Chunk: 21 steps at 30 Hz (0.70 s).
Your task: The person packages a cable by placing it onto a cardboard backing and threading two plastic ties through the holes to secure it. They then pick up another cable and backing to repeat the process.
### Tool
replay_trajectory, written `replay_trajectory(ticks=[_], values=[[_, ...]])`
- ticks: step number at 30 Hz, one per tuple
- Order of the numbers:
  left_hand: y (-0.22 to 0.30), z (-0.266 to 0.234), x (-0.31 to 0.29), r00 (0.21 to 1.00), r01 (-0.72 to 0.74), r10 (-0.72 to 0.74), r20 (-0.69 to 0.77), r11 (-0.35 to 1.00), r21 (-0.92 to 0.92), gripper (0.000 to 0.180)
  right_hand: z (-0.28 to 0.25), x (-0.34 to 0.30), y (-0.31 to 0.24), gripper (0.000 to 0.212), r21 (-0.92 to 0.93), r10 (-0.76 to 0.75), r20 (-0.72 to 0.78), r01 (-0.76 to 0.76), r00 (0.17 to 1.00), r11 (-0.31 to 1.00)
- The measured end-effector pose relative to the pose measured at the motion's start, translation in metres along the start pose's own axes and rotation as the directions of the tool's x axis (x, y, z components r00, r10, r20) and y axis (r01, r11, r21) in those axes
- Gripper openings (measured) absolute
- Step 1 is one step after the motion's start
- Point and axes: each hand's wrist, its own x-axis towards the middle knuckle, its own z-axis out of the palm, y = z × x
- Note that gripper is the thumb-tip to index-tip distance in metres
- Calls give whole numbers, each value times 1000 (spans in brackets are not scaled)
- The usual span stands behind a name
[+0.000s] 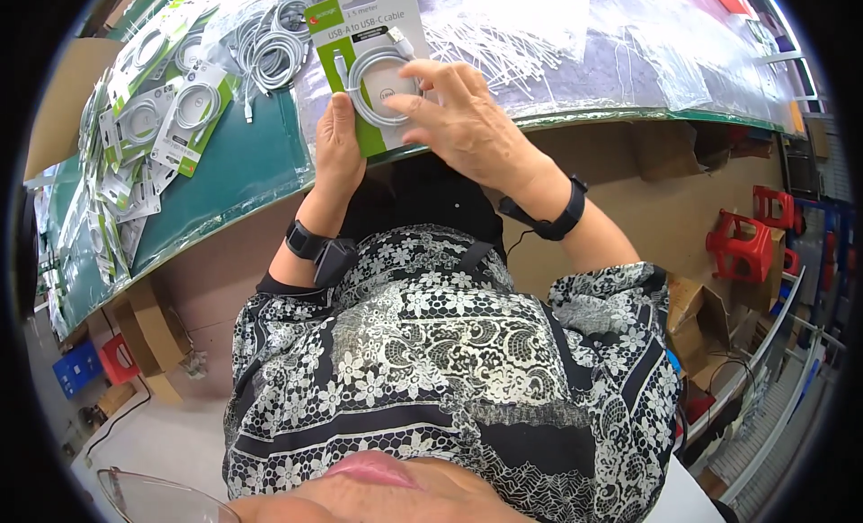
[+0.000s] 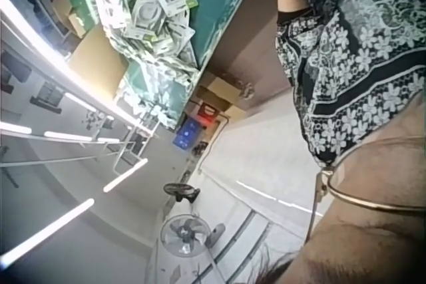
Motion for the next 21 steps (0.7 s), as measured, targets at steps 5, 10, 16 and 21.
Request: replay_trajectory(ticks=[5,10,16,21], values=[[3,8,-9,999,-41,43,21,996,-77,39,7,-2,0,25,-231,-58,-63,42,996,972],[27,-11,-13,985,-62,56,-163,998,-30,41,-20,1,40,19,-162,30,-440,-112,898,980],[40,-28,-9,977,-69,62,-202,997,-25,37,-31,-21,81,14,-6,384,-133,-389,914,921],[30,-26,-16,983,-18,4,-183,997,-79,36,-24,-28,91,11,-382,167,-2,-155,986,911]])
